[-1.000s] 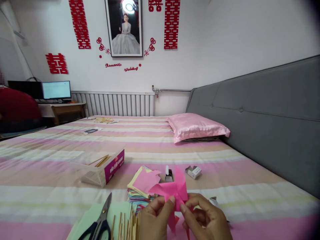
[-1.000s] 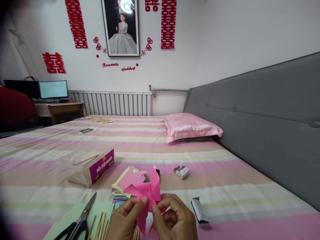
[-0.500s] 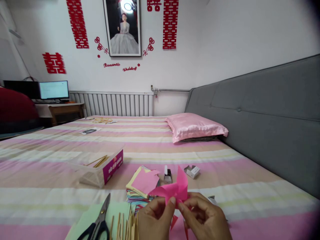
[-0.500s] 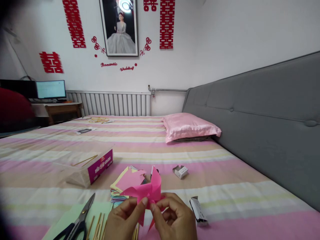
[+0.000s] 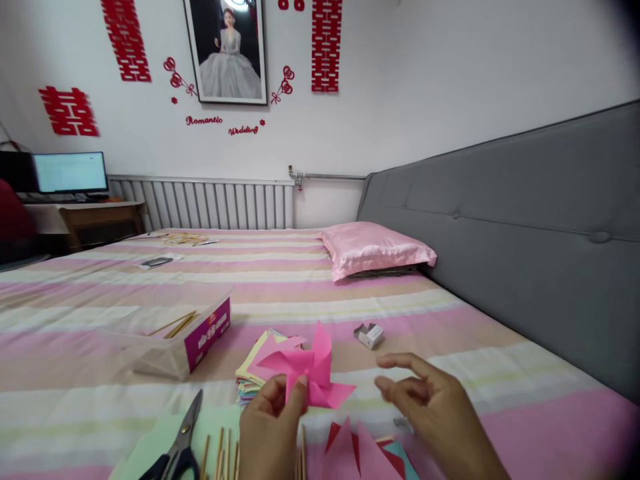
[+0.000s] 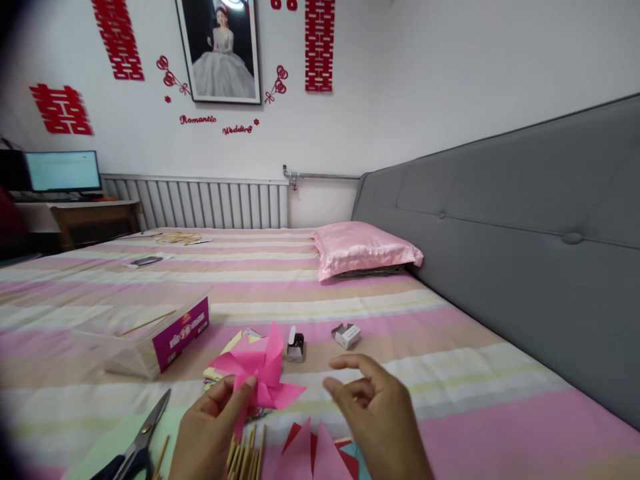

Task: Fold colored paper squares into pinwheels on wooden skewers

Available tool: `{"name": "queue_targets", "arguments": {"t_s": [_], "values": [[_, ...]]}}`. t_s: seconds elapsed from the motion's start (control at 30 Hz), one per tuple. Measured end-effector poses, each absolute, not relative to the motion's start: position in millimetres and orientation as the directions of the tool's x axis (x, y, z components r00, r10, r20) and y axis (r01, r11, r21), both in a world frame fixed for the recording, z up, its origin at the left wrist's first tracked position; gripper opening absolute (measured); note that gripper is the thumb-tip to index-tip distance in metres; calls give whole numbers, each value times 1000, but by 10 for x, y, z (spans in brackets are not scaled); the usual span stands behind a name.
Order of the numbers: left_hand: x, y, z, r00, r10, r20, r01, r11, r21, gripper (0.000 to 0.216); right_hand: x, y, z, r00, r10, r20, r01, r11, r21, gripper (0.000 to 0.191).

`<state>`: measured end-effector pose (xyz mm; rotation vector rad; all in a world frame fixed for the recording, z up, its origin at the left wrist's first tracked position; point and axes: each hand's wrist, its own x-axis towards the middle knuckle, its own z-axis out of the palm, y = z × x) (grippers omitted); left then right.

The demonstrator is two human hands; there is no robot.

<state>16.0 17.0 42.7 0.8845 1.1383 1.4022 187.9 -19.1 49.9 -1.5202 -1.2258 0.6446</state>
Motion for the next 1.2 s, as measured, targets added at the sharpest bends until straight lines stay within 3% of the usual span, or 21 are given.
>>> {"name": "queue_targets", "arguments": {"t_s": [0.13,0.23,0.33,0.57,0.9,1.2], "values": [[122,179,461,-134,986,-104,-285,62,956,23,2275,-107,399,399,896,195,716,-172,-677,11],[115,172,478,-120,986,-120,-326,75,943,22,2374,-47,286,410,902,134,816,-297,-496,9],[107,176,472,-112,987,-111,-337,68,939,21,2336,-22,221,341,934,109,869,-269,-414,8],[108,171,477,-101,989,-110,-326,71,943,21,2199,20,78,277,961,15,933,-265,-242,32],[81,184,432,-114,989,-93,-298,55,953,20,2340,158,-77,311,951,10,926,-300,-231,34],[87,191,435,-109,990,-91,-283,57,957,22,2219,85,-31,305,952,12,935,-297,-192,25]]}}
